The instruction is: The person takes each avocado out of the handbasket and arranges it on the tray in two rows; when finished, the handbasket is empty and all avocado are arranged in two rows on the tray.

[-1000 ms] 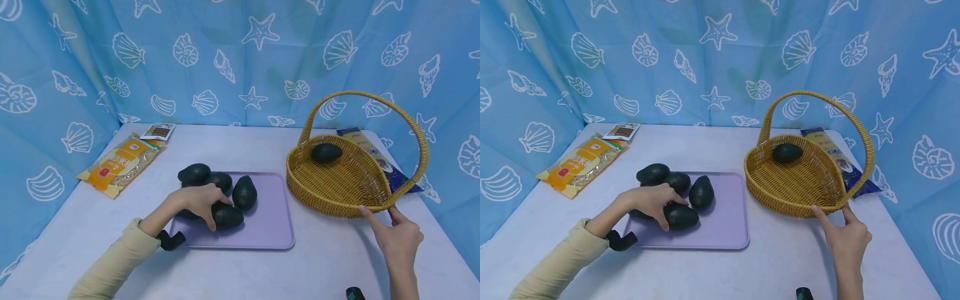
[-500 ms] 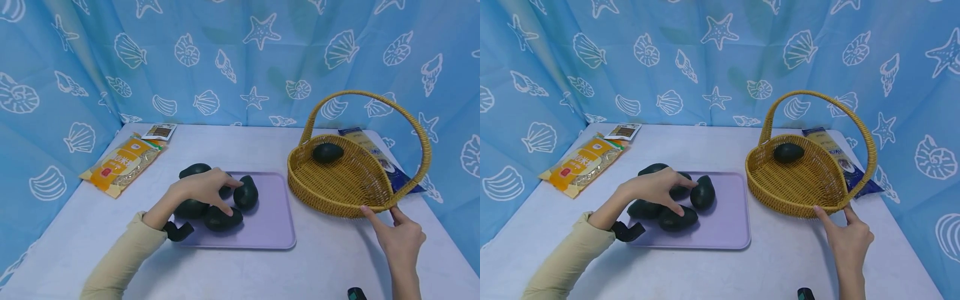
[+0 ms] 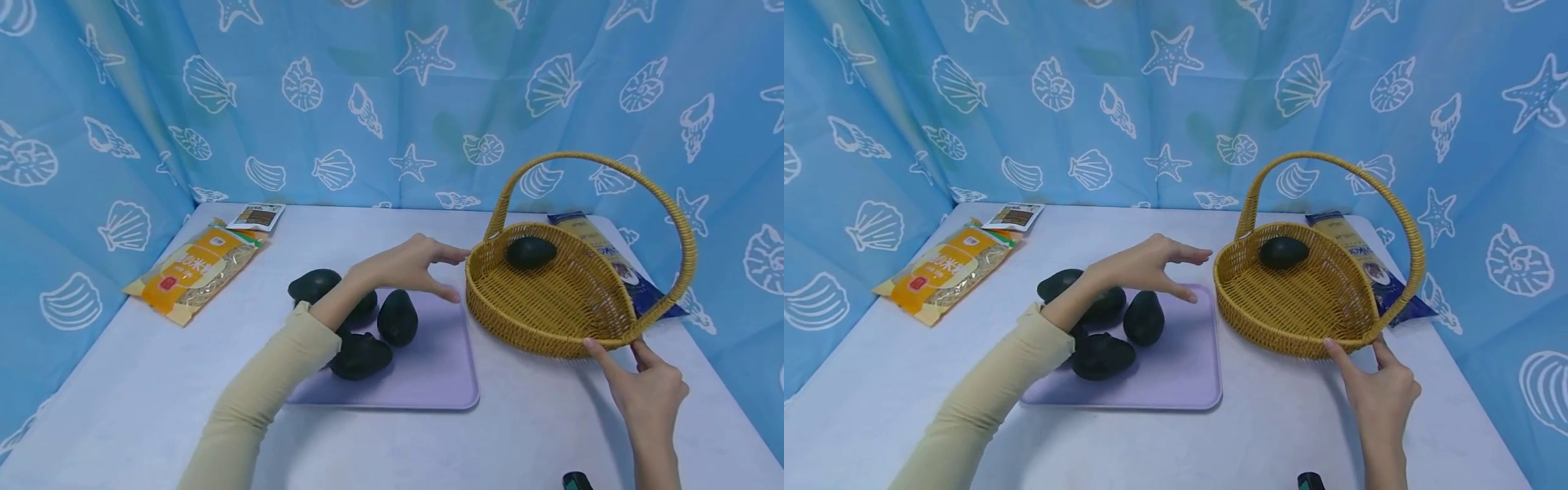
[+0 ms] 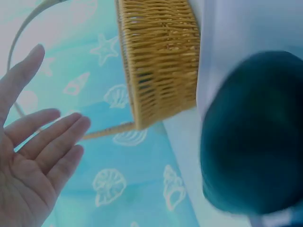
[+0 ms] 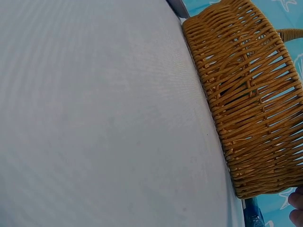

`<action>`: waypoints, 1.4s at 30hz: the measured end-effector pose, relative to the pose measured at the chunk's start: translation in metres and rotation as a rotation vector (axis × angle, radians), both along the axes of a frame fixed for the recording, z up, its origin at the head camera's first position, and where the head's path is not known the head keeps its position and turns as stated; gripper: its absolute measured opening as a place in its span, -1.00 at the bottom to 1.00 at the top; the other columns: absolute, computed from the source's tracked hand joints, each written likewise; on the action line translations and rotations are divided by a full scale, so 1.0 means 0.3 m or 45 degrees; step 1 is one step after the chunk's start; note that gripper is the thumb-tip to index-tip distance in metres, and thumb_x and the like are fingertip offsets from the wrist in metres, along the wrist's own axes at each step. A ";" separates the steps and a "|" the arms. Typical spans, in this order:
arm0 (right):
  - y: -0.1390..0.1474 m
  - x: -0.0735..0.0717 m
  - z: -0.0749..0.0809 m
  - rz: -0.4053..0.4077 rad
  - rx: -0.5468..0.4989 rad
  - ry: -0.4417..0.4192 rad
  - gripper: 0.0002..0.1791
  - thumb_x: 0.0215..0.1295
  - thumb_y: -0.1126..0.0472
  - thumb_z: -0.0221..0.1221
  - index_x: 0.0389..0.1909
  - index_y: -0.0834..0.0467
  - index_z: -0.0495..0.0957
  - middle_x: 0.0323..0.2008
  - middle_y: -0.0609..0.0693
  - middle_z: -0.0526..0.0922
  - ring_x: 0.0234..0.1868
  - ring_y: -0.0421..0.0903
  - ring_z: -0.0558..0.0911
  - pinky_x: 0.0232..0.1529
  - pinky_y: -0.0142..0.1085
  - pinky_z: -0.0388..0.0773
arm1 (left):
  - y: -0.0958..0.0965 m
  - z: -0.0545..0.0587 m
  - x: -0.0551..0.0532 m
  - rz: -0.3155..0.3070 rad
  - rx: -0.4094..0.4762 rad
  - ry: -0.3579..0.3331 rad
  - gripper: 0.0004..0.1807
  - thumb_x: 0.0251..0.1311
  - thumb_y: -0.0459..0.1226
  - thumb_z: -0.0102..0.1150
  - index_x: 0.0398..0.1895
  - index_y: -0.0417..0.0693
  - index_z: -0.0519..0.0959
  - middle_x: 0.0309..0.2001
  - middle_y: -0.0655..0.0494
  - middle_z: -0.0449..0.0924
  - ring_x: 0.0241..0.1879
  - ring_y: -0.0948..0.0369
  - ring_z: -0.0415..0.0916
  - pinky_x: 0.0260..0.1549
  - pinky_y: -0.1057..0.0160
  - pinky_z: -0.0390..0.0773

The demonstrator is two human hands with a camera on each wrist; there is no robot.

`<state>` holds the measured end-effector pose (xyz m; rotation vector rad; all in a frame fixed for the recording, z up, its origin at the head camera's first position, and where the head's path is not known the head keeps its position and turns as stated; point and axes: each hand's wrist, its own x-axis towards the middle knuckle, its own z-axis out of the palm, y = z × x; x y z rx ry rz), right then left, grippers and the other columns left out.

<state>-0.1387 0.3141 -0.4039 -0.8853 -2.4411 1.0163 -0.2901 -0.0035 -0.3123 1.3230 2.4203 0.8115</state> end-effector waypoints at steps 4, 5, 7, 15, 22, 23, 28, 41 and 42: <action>0.004 0.000 -0.005 -0.001 0.007 0.007 -0.09 0.06 -0.24 0.32 0.28 0.28 0.32 0.20 0.36 0.39 0.25 0.38 0.38 0.17 0.23 0.35 | 0.108 -0.002 -0.047 0.001 0.015 0.009 -0.21 0.08 -0.06 0.38 0.38 -0.08 0.32 0.31 0.03 0.43 0.28 0.17 0.42 0.25 0.32 0.38; 0.004 0.001 -0.006 -0.002 0.007 0.008 -0.09 0.06 -0.23 0.32 0.28 0.28 0.32 0.20 0.36 0.38 0.25 0.38 0.39 0.17 0.23 0.35 | 0.135 -0.005 -0.059 -0.001 0.012 0.026 -0.21 0.09 -0.05 0.37 0.39 -0.08 0.31 0.31 0.02 0.44 0.28 0.16 0.42 0.25 0.32 0.39; 0.004 0.003 -0.008 -0.001 0.014 0.020 -0.10 0.06 -0.22 0.33 0.27 0.29 0.33 0.20 0.36 0.39 0.24 0.37 0.40 0.16 0.23 0.37 | 0.190 -0.011 -0.081 0.004 -0.007 0.068 -0.22 0.13 -0.04 0.33 0.39 -0.06 0.31 0.31 0.02 0.44 0.24 0.16 0.46 0.21 0.33 0.42; -0.002 0.000 -0.003 0.018 -0.007 0.045 -0.10 0.04 -0.21 0.35 0.27 0.28 0.35 0.20 0.35 0.41 0.24 0.35 0.41 0.16 0.21 0.38 | 0.343 -0.075 -0.186 0.123 -0.028 0.089 -0.28 0.19 -0.03 0.26 0.39 -0.05 0.31 0.26 0.00 0.48 0.24 0.18 0.46 0.16 0.33 0.46; -0.003 0.003 0.002 0.014 -0.020 0.047 -0.09 0.03 -0.21 0.36 0.27 0.28 0.34 0.20 0.34 0.42 0.25 0.35 0.41 0.15 0.20 0.40 | 0.387 -0.124 -0.233 0.232 -0.027 -0.005 -0.27 0.19 -0.02 0.26 0.41 0.01 0.30 0.28 0.01 0.47 0.26 0.20 0.43 0.19 0.29 0.45; -0.003 0.004 0.002 0.013 -0.018 0.049 -0.09 0.03 -0.21 0.36 0.27 0.28 0.35 0.20 0.34 0.43 0.24 0.35 0.42 0.14 0.20 0.40 | 0.394 -0.130 -0.236 0.241 -0.023 -0.005 -0.26 0.18 -0.02 0.28 0.41 0.01 0.30 0.29 0.02 0.46 0.26 0.20 0.43 0.19 0.30 0.44; -0.001 0.006 -0.003 0.004 -0.005 0.058 -0.10 0.01 -0.20 0.37 0.25 0.30 0.37 0.18 0.36 0.44 0.22 0.35 0.44 0.12 0.20 0.42 | 0.431 -0.161 -0.246 0.255 0.055 -0.042 -0.21 0.13 -0.06 0.33 0.42 -0.02 0.27 0.33 0.04 0.41 0.28 0.19 0.42 0.20 0.34 0.43; -0.008 0.007 -0.004 -0.006 0.041 0.133 -0.14 -0.02 -0.14 0.42 0.18 0.35 0.43 0.11 0.38 0.49 0.16 0.35 0.49 0.09 0.18 0.46 | 0.533 -0.198 -0.268 0.250 -0.133 0.040 -0.12 0.12 0.01 0.32 0.47 0.00 0.17 0.42 0.08 0.26 0.38 0.15 0.24 0.30 0.25 0.32; -0.009 0.008 -0.003 -0.004 0.038 0.135 -0.14 -0.02 -0.14 0.42 0.19 0.35 0.43 0.11 0.38 0.49 0.17 0.35 0.49 0.09 0.18 0.46 | 0.537 -0.199 -0.269 0.248 -0.158 0.046 -0.12 0.12 0.02 0.32 0.47 0.01 0.17 0.43 0.09 0.25 0.39 0.14 0.23 0.30 0.24 0.32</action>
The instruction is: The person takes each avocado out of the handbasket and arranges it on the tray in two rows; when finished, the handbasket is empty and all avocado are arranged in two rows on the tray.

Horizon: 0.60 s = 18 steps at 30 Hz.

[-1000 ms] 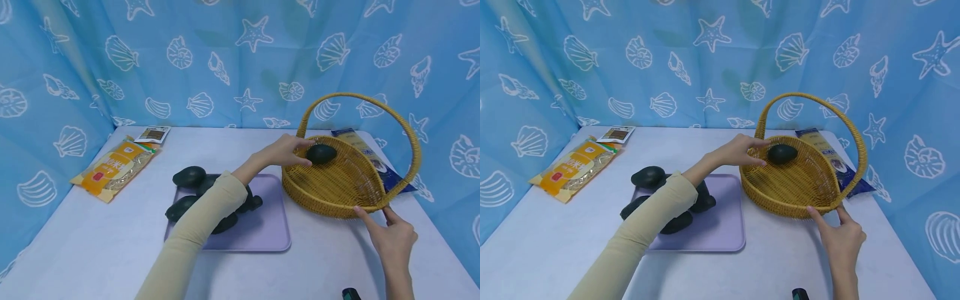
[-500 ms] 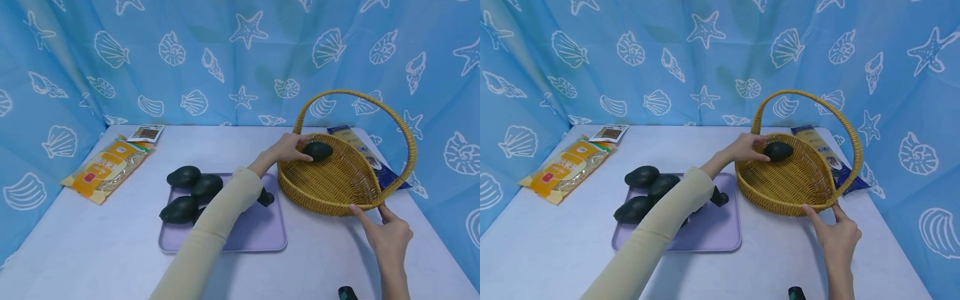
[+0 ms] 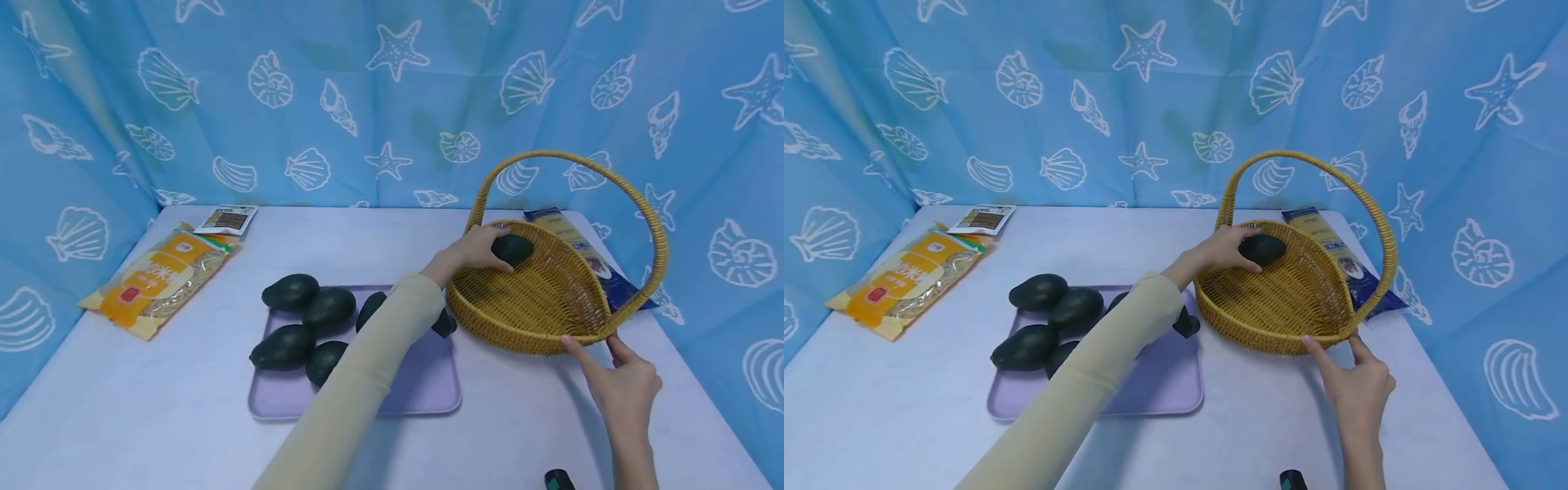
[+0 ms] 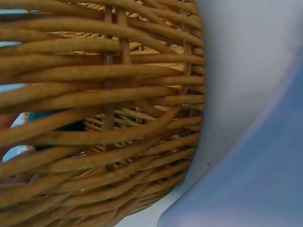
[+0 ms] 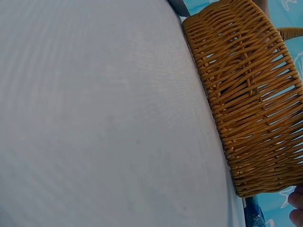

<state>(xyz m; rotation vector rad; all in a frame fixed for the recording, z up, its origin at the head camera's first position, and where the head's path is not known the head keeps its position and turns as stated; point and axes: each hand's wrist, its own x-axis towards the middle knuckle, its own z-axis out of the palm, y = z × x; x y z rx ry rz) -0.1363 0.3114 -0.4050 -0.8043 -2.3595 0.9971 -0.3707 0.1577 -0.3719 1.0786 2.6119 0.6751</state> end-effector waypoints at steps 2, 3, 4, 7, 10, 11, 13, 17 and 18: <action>0.002 0.000 -0.001 0.007 -0.004 0.005 -0.14 -0.02 -0.14 0.42 0.19 0.35 0.43 0.12 0.38 0.48 0.18 0.34 0.48 0.10 0.18 0.45 | 0.010 -0.003 -0.004 0.003 -0.018 0.003 -0.14 0.13 0.02 0.31 0.46 0.02 0.20 0.41 0.10 0.28 0.38 0.15 0.24 0.30 0.24 0.31; 0.003 0.001 -0.001 0.009 -0.006 0.007 -0.13 -0.02 -0.14 0.42 0.19 0.35 0.43 0.12 0.38 0.48 0.19 0.34 0.48 0.10 0.19 0.45 | 0.014 -0.002 -0.005 0.007 -0.008 0.006 -0.16 0.12 0.01 0.32 0.44 0.01 0.23 0.38 0.09 0.33 0.35 0.16 0.28 0.28 0.25 0.33; 0.003 0.000 -0.002 0.013 -0.006 0.010 -0.13 -0.02 -0.14 0.42 0.19 0.36 0.43 0.12 0.38 0.48 0.19 0.34 0.48 0.10 0.19 0.45 | 0.014 -0.003 -0.006 0.008 0.008 0.010 -0.19 0.11 0.01 0.33 0.42 0.00 0.27 0.34 0.08 0.38 0.32 0.17 0.32 0.25 0.27 0.36; 0.005 -0.002 -0.002 0.018 0.006 0.022 -0.15 -0.03 -0.12 0.43 0.18 0.36 0.44 0.11 0.39 0.49 0.18 0.34 0.48 0.09 0.19 0.45 | 0.017 -0.003 -0.008 0.003 0.052 0.005 -0.20 0.06 0.00 0.38 0.37 -0.04 0.34 0.24 0.06 0.48 0.22 0.20 0.41 0.16 0.32 0.43; 0.006 -0.003 -0.001 0.010 0.005 0.017 -0.15 -0.02 -0.13 0.43 0.18 0.35 0.44 0.11 0.38 0.49 0.18 0.34 0.49 0.09 0.18 0.46 | 0.026 -0.003 -0.005 -0.034 0.011 0.001 -0.13 0.02 0.04 0.39 0.39 -0.07 0.30 0.25 0.05 0.46 0.23 0.21 0.40 0.15 0.33 0.44; 0.006 -0.003 -0.001 0.007 0.003 0.013 -0.15 -0.02 -0.13 0.43 0.18 0.35 0.44 0.11 0.38 0.49 0.18 0.34 0.49 0.09 0.18 0.46 | 0.032 -0.005 -0.002 -0.057 -0.022 0.005 -0.10 0.02 0.06 0.39 0.41 -0.07 0.27 0.29 0.06 0.43 0.26 0.21 0.38 0.19 0.33 0.41; 0.006 -0.003 -0.001 0.005 -0.006 0.004 -0.14 -0.02 -0.14 0.42 0.19 0.34 0.43 0.13 0.37 0.48 0.19 0.34 0.48 0.09 0.18 0.45 | 0.047 -0.008 0.007 -0.106 -0.089 0.019 -0.07 0.04 0.09 0.36 0.44 -0.04 0.22 0.35 0.09 0.36 0.33 0.21 0.30 0.29 0.31 0.30; 0.004 -0.003 -0.004 -0.001 -0.007 0.001 -0.14 -0.02 -0.14 0.42 0.19 0.34 0.43 0.12 0.37 0.48 0.18 0.34 0.49 0.07 0.17 0.46 | 0.090 -0.009 0.032 -0.208 -0.158 0.043 -0.08 0.09 0.13 0.29 0.47 0.00 0.17 0.40 0.12 0.30 0.37 0.22 0.25 0.35 0.31 0.21; 0.002 -0.004 -0.003 -0.002 -0.004 0.003 -0.14 -0.02 -0.14 0.42 0.18 0.35 0.44 0.12 0.37 0.49 0.17 0.33 0.49 0.07 0.16 0.47 | 0.101 -0.007 0.037 -0.211 -0.162 0.040 -0.08 0.11 0.12 0.28 0.47 0.00 0.16 0.40 0.12 0.30 0.36 0.22 0.26 0.33 0.32 0.23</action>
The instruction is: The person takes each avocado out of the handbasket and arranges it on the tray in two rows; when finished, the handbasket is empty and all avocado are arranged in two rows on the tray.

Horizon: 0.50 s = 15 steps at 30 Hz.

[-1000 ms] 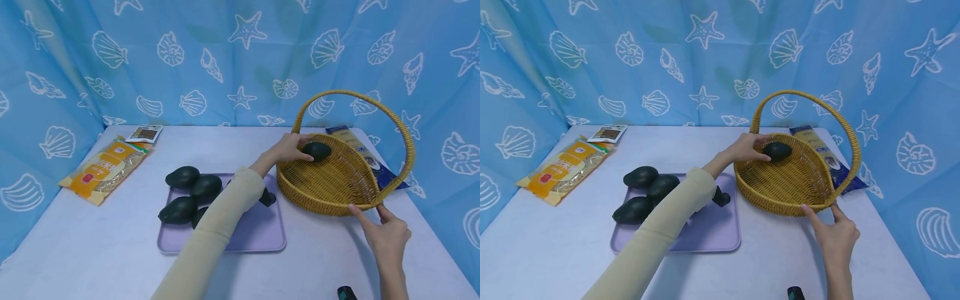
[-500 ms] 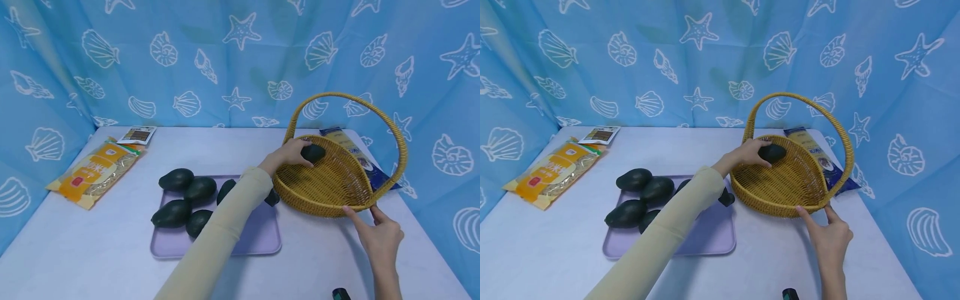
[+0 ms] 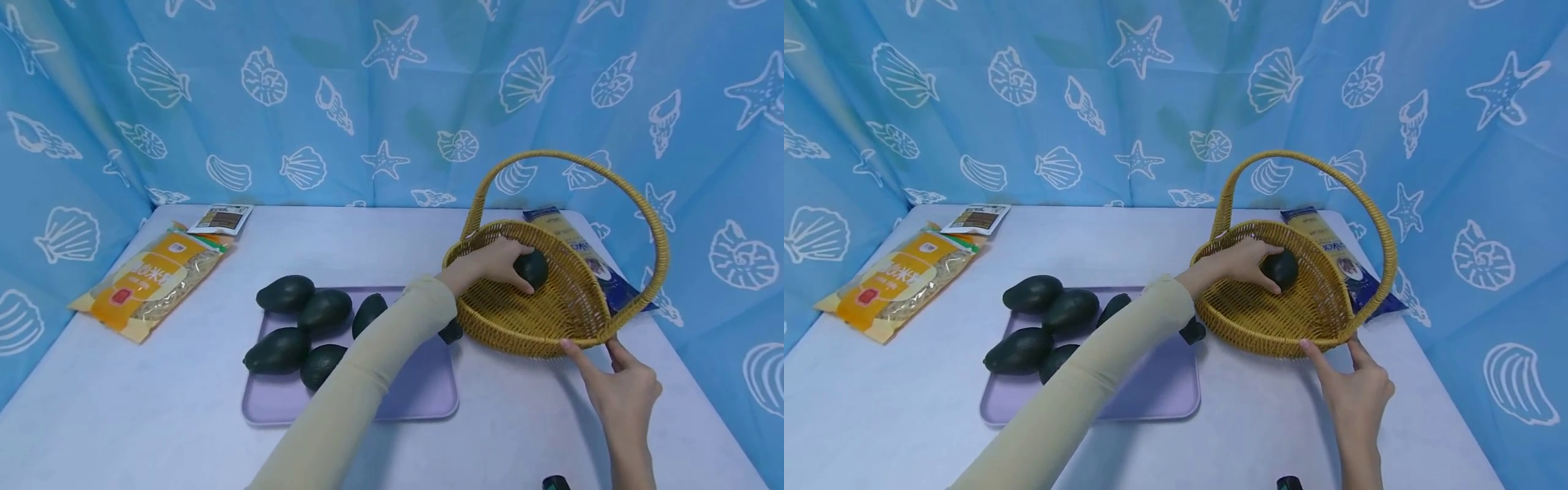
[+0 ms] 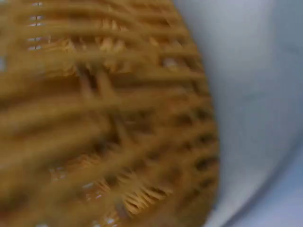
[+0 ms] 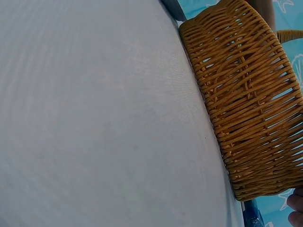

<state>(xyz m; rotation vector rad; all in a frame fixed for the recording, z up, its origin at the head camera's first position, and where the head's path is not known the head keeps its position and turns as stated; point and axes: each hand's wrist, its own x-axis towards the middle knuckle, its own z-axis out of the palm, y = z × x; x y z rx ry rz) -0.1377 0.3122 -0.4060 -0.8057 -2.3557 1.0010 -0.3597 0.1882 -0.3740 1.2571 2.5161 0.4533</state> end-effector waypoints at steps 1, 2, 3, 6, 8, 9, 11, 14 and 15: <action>-0.001 0.000 0.000 -0.003 0.002 0.003 -0.14 -0.03 -0.13 0.43 0.18 0.35 0.44 0.12 0.37 0.49 0.17 0.33 0.50 0.06 0.16 0.47 | 0.011 0.001 0.006 0.004 0.000 -0.006 -0.09 0.11 0.11 0.28 0.47 0.00 0.16 0.39 0.12 0.30 0.35 0.23 0.28 0.30 0.34 0.27; -0.002 0.000 -0.001 -0.007 0.003 0.005 -0.14 -0.03 -0.13 0.43 0.18 0.35 0.44 0.11 0.37 0.49 0.16 0.33 0.50 0.06 0.15 0.48 | 0.021 0.003 0.010 0.013 -0.004 -0.002 -0.10 0.12 0.10 0.28 0.47 0.00 0.17 0.39 0.12 0.31 0.33 0.23 0.30 0.26 0.36 0.31; -0.004 0.000 -0.002 -0.008 -0.001 0.003 -0.14 -0.03 -0.14 0.42 0.18 0.35 0.43 0.12 0.37 0.49 0.17 0.32 0.50 0.06 0.15 0.48 | 0.029 0.003 0.014 0.034 -0.011 -0.005 -0.11 0.12 0.09 0.28 0.47 0.01 0.18 0.38 0.13 0.32 0.32 0.24 0.31 0.22 0.39 0.35; -0.007 -0.003 -0.003 -0.008 -0.002 0.008 -0.13 -0.02 -0.14 0.42 0.19 0.34 0.43 0.12 0.37 0.49 0.18 0.31 0.50 0.06 0.13 0.48 | 0.047 0.001 0.019 0.080 -0.032 0.019 -0.16 0.13 0.05 0.29 0.45 0.02 0.21 0.35 0.14 0.35 0.28 0.26 0.36 0.16 0.40 0.40; -0.008 -0.004 -0.004 -0.005 0.004 0.019 -0.14 -0.03 -0.14 0.43 0.19 0.34 0.43 0.12 0.37 0.49 0.18 0.31 0.50 0.06 0.13 0.47 | 0.053 -0.005 0.021 0.097 -0.049 0.039 -0.18 0.14 0.03 0.29 0.44 0.03 0.22 0.33 0.15 0.37 0.26 0.27 0.37 0.15 0.39 0.41; -0.008 -0.005 -0.004 -0.004 0.010 0.025 -0.14 -0.03 -0.13 0.43 0.19 0.34 0.43 0.11 0.37 0.49 0.17 0.31 0.50 0.06 0.13 0.48 | 0.056 -0.009 0.022 0.102 -0.053 0.044 -0.18 0.14 0.02 0.29 0.44 0.04 0.22 0.32 0.16 0.38 0.25 0.27 0.38 0.14 0.39 0.41; -0.007 -0.004 -0.004 -0.005 0.022 0.033 -0.15 -0.03 -0.12 0.44 0.18 0.34 0.44 0.10 0.37 0.50 0.16 0.31 0.51 0.05 0.13 0.48 | 0.060 -0.018 0.025 0.107 -0.052 0.036 -0.18 0.15 0.01 0.29 0.44 0.04 0.21 0.31 0.15 0.39 0.24 0.26 0.39 0.14 0.38 0.41; -0.005 -0.002 -0.006 -0.012 0.028 0.027 -0.15 -0.04 -0.12 0.44 0.17 0.34 0.44 0.09 0.37 0.51 0.15 0.32 0.52 0.05 0.14 0.48 | 0.066 -0.038 0.032 0.116 -0.019 0.001 -0.16 0.15 0.00 0.29 0.46 0.03 0.17 0.31 0.15 0.38 0.24 0.27 0.39 0.13 0.40 0.41; -0.004 -0.002 -0.006 -0.015 0.026 0.020 -0.15 -0.03 -0.12 0.43 0.18 0.33 0.44 0.09 0.37 0.51 0.15 0.31 0.52 0.05 0.14 0.48 | 0.068 -0.045 0.034 0.116 -0.004 -0.011 -0.15 0.15 0.00 0.29 0.47 0.03 0.16 0.32 0.15 0.38 0.24 0.27 0.39 0.13 0.40 0.42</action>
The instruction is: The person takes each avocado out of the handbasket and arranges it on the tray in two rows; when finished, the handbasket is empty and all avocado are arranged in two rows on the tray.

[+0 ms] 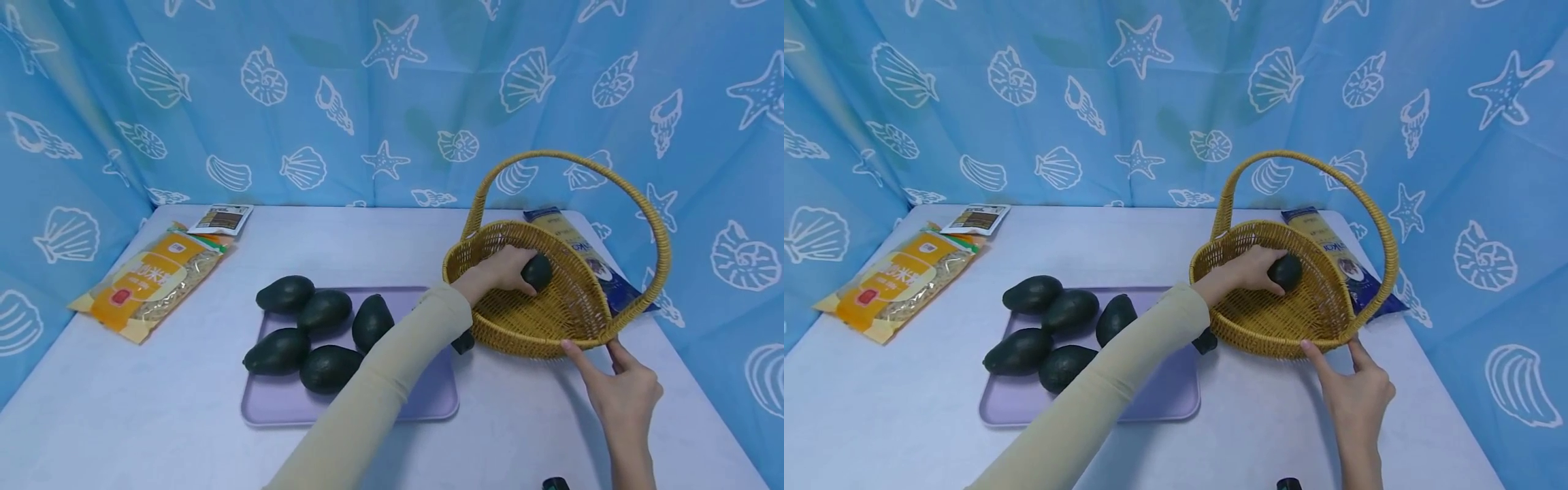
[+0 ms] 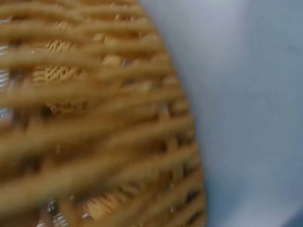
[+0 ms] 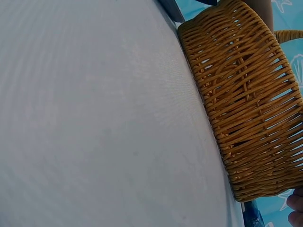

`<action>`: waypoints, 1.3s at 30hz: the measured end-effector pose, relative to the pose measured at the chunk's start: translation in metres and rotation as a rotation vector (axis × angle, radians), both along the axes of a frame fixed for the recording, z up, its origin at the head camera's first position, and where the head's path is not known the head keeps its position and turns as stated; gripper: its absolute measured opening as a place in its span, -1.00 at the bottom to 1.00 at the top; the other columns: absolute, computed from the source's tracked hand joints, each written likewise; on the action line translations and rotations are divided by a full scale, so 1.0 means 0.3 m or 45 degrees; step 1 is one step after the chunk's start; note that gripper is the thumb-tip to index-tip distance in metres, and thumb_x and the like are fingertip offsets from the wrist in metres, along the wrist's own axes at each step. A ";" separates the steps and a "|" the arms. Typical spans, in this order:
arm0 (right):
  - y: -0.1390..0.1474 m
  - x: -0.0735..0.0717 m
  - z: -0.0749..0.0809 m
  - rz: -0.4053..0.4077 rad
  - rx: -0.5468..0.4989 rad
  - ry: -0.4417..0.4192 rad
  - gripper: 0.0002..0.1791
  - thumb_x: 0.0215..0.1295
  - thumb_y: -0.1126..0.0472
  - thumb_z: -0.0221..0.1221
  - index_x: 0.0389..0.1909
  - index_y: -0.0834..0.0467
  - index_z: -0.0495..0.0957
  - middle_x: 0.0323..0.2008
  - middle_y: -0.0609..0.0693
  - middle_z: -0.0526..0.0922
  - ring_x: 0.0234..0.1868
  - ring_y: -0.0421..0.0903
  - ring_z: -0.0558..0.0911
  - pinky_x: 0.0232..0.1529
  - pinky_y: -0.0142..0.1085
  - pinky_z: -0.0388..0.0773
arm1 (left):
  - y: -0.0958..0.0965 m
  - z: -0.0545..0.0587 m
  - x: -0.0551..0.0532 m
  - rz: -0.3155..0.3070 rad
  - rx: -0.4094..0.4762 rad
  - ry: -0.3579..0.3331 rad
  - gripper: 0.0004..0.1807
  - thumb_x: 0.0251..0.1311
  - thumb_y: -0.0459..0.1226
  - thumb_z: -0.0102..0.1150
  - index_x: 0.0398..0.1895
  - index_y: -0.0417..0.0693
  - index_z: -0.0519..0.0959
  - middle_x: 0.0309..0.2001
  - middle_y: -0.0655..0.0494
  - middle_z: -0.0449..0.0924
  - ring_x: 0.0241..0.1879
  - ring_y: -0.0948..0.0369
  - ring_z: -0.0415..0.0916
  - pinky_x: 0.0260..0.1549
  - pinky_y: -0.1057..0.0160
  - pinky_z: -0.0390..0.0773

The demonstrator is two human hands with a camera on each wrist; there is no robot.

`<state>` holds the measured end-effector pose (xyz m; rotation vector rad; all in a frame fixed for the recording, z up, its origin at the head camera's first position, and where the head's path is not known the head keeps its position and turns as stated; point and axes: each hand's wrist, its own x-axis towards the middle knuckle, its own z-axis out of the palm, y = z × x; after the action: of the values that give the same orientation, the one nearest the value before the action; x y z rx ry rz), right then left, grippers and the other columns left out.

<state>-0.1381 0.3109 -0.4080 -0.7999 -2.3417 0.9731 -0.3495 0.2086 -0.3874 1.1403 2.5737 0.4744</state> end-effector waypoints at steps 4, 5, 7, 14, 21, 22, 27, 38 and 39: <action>0.003 -0.001 -0.001 0.007 -0.005 0.001 -0.15 -0.03 -0.13 0.43 0.19 0.33 0.44 0.10 0.36 0.50 0.16 0.31 0.51 0.05 0.13 0.48 | 0.000 -0.019 0.002 0.012 0.068 -0.036 -0.16 0.17 -0.02 0.28 0.47 0.04 0.16 0.33 0.15 0.37 0.25 0.27 0.36 0.13 0.40 0.41; 0.003 -0.001 -0.001 0.009 -0.007 0.004 -0.15 -0.03 -0.13 0.43 0.19 0.33 0.44 0.10 0.36 0.50 0.16 0.31 0.51 0.05 0.13 0.48 | -0.004 -0.019 0.002 0.013 0.084 -0.051 -0.17 0.17 -0.02 0.28 0.47 0.04 0.16 0.33 0.15 0.36 0.26 0.26 0.35 0.13 0.40 0.41; 0.005 0.000 -0.001 0.015 -0.012 0.013 -0.15 -0.04 -0.11 0.44 0.18 0.33 0.44 0.10 0.36 0.50 0.16 0.31 0.51 0.05 0.13 0.48 | -0.013 -0.018 0.000 0.007 0.112 -0.076 -0.17 0.16 -0.03 0.29 0.47 0.03 0.17 0.35 0.14 0.35 0.27 0.25 0.34 0.14 0.39 0.39; 0.003 -0.001 0.003 0.023 0.003 0.053 -0.16 -0.06 -0.09 0.46 0.15 0.37 0.46 0.07 0.39 0.51 0.13 0.33 0.52 0.05 0.16 0.47 | -0.039 -0.006 -0.004 -0.056 0.168 -0.145 -0.16 0.11 0.01 0.33 0.45 0.04 0.22 0.31 0.16 0.42 0.19 0.27 0.43 0.14 0.39 0.34; 0.003 0.002 0.005 0.029 -0.005 0.014 -0.17 -0.04 -0.11 0.44 0.17 0.33 0.46 0.08 0.38 0.50 0.14 0.35 0.51 0.07 0.19 0.45 | -0.072 0.021 -0.003 -0.130 0.315 -0.242 -0.15 0.09 -0.04 0.36 0.44 0.00 0.24 0.34 0.14 0.39 0.24 0.27 0.40 0.07 0.48 0.39; 0.003 0.002 0.005 0.028 -0.008 0.003 -0.16 -0.04 -0.12 0.44 0.17 0.32 0.46 0.08 0.38 0.50 0.15 0.35 0.50 0.08 0.20 0.45 | -0.079 0.027 -0.002 -0.148 0.340 -0.254 -0.15 0.09 -0.06 0.37 0.44 -0.02 0.24 0.34 0.12 0.40 0.24 0.26 0.41 0.07 0.49 0.39; 0.003 0.002 -0.001 0.015 -0.006 -0.024 -0.15 -0.03 -0.14 0.43 0.17 0.33 0.45 0.07 0.39 0.51 0.13 0.36 0.51 0.06 0.20 0.46 | -0.132 0.064 0.007 -0.232 0.444 -0.311 -0.17 0.07 -0.12 0.39 0.42 -0.07 0.27 0.32 0.06 0.42 0.22 0.26 0.44 0.06 0.53 0.39; -0.001 0.001 -0.001 -0.011 -0.012 -0.041 -0.14 -0.01 -0.16 0.41 0.17 0.37 0.43 0.06 0.41 0.50 0.12 0.36 0.51 0.05 0.20 0.46 | -0.264 0.163 0.065 -0.373 0.518 -0.329 -0.18 0.04 -0.22 0.42 0.40 -0.11 0.29 0.26 0.00 0.46 0.08 0.31 0.51 -0.02 0.55 0.42; 0.003 -0.002 -0.006 -0.024 0.003 -0.060 -0.13 -0.01 -0.19 0.40 0.18 0.35 0.43 0.07 0.39 0.50 0.13 0.34 0.52 0.05 0.19 0.46 | -0.274 0.170 0.073 -0.390 0.522 -0.324 -0.18 0.04 -0.23 0.42 0.40 -0.12 0.29 0.25 -0.01 0.47 0.07 0.30 0.51 -0.02 0.55 0.43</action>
<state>-0.1386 0.3118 -0.4099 -0.8511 -2.3701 0.9532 -0.3277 0.1263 -0.3365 1.4655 2.0896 1.0274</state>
